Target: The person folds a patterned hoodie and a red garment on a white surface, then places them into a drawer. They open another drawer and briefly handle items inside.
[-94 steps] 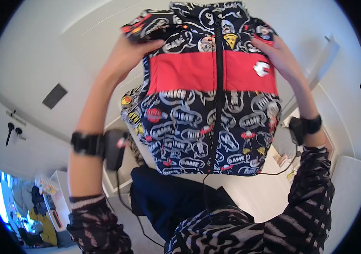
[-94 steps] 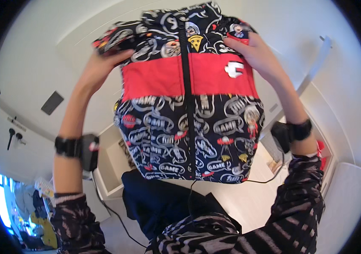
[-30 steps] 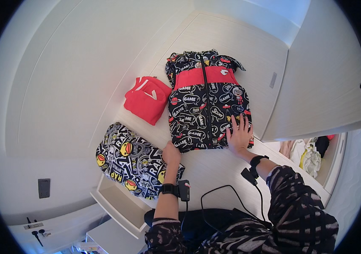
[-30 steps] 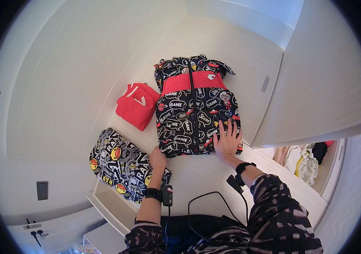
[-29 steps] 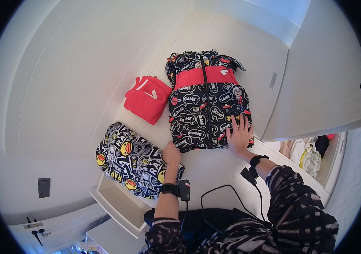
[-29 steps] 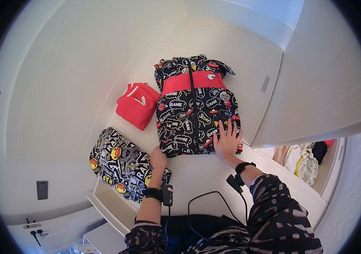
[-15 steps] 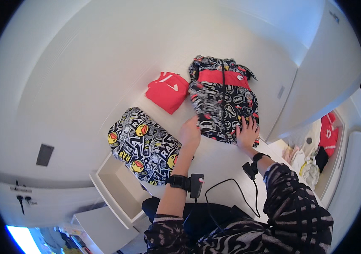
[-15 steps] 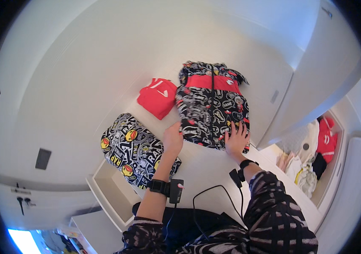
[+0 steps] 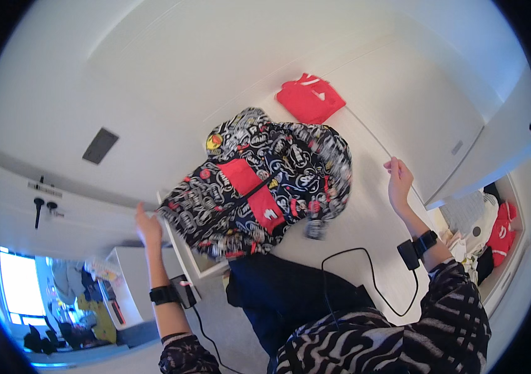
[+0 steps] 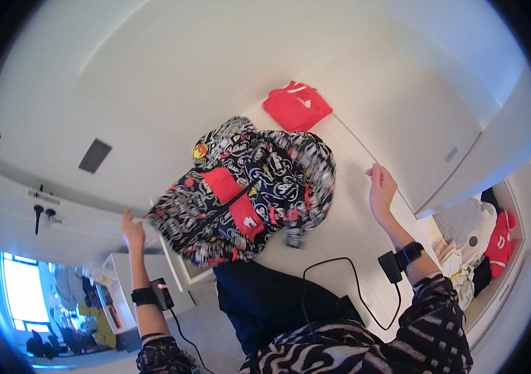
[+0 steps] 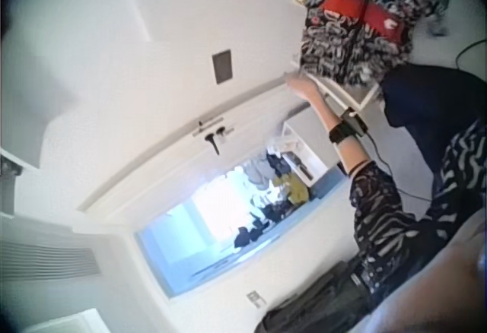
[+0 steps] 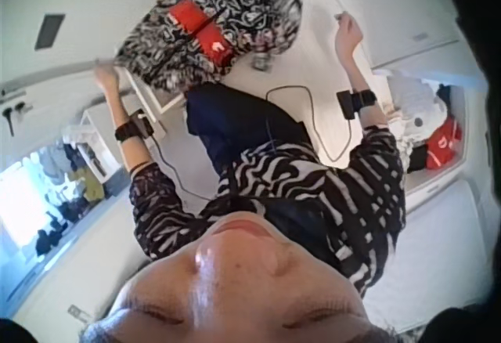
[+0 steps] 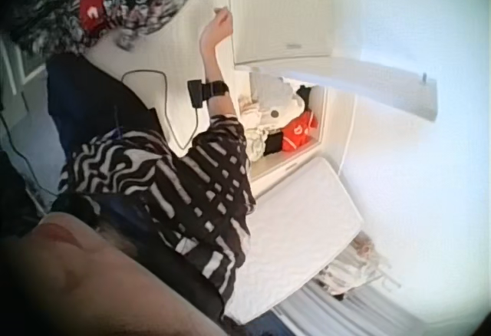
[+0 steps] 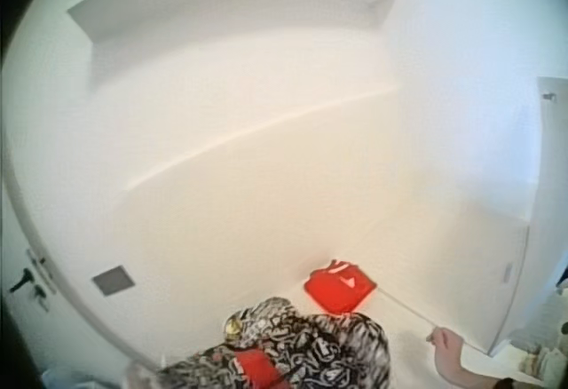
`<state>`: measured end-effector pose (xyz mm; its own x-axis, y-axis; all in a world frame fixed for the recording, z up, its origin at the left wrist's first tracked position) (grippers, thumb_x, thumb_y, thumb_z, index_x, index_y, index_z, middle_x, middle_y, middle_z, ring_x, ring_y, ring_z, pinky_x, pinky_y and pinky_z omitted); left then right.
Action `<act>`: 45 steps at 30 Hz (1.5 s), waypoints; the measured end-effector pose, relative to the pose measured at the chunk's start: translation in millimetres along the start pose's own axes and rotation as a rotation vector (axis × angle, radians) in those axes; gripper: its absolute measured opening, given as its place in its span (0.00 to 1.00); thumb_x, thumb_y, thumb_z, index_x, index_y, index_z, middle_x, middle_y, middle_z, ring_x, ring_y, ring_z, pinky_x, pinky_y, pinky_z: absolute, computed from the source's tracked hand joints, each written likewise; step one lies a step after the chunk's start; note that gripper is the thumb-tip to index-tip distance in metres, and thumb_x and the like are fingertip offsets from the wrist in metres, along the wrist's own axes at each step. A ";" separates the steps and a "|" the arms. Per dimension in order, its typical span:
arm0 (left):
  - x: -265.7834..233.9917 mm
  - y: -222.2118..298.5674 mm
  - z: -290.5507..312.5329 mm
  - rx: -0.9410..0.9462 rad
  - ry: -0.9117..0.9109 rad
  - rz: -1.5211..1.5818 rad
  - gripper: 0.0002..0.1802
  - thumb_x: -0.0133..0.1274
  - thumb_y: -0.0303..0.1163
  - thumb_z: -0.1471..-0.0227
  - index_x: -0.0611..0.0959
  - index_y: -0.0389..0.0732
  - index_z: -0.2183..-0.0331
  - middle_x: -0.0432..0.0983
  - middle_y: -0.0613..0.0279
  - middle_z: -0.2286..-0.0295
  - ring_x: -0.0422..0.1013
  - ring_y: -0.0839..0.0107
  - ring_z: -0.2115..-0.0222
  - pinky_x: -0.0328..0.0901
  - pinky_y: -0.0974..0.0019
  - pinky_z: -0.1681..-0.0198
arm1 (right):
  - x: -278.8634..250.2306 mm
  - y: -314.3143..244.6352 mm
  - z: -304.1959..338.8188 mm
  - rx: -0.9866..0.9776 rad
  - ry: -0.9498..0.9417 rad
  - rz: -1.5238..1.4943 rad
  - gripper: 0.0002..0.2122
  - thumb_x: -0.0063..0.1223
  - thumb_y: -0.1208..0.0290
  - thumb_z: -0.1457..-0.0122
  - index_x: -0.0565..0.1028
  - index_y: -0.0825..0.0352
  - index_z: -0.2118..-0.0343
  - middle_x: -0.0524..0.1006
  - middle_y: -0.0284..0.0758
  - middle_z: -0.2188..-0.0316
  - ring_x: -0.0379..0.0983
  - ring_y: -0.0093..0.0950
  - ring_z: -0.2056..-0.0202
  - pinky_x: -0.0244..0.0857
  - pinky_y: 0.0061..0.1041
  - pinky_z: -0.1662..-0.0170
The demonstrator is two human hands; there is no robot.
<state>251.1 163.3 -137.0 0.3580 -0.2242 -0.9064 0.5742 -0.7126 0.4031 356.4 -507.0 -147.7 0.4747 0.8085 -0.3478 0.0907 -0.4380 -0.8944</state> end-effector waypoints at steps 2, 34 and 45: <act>33.4 11.0 33.7 -0.020 -0.282 0.389 0.28 0.55 0.27 0.55 0.71 0.40 0.50 0.70 0.49 0.55 0.68 0.54 0.55 0.63 0.58 0.52 | 29.3 -13.1 3.4 -0.018 -0.067 -0.013 0.14 0.45 0.66 0.39 0.76 0.71 0.74 0.76 0.35 0.78 0.69 0.20 0.75 0.61 0.21 0.71; 115.9 220.9 165.8 0.669 -0.186 0.578 0.26 0.59 0.26 0.60 0.71 0.35 0.56 0.75 0.50 0.72 0.73 0.55 0.68 0.66 0.61 0.63 | 220.8 -101.3 74.2 0.957 -1.077 -1.316 0.18 0.44 0.69 0.39 0.61 0.73 0.49 0.62 0.48 0.45 0.62 0.38 0.46 0.58 0.36 0.43; 132.1 190.5 124.0 0.259 -0.276 0.667 0.15 0.54 0.36 0.49 0.78 0.32 0.75 0.72 0.46 0.83 0.69 0.57 0.83 0.61 0.61 0.78 | 208.8 -76.6 139.0 0.231 -0.947 -0.001 0.09 0.55 0.67 0.48 0.76 0.70 0.75 0.78 0.40 0.73 0.75 0.28 0.72 0.68 0.28 0.72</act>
<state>316.5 -84.5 -195.7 0.3516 -0.7953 -0.4939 0.0977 -0.4935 0.8642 326.9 -249.9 -190.9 -0.4348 0.8343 -0.3390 -0.1312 -0.4311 -0.8927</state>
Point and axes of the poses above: each hand's wrist, its own z-axis away from the middle knuckle, its own x-axis out of the palm, y = z × x, the point moved 5 cm from there along -z, towards the middle knuckle
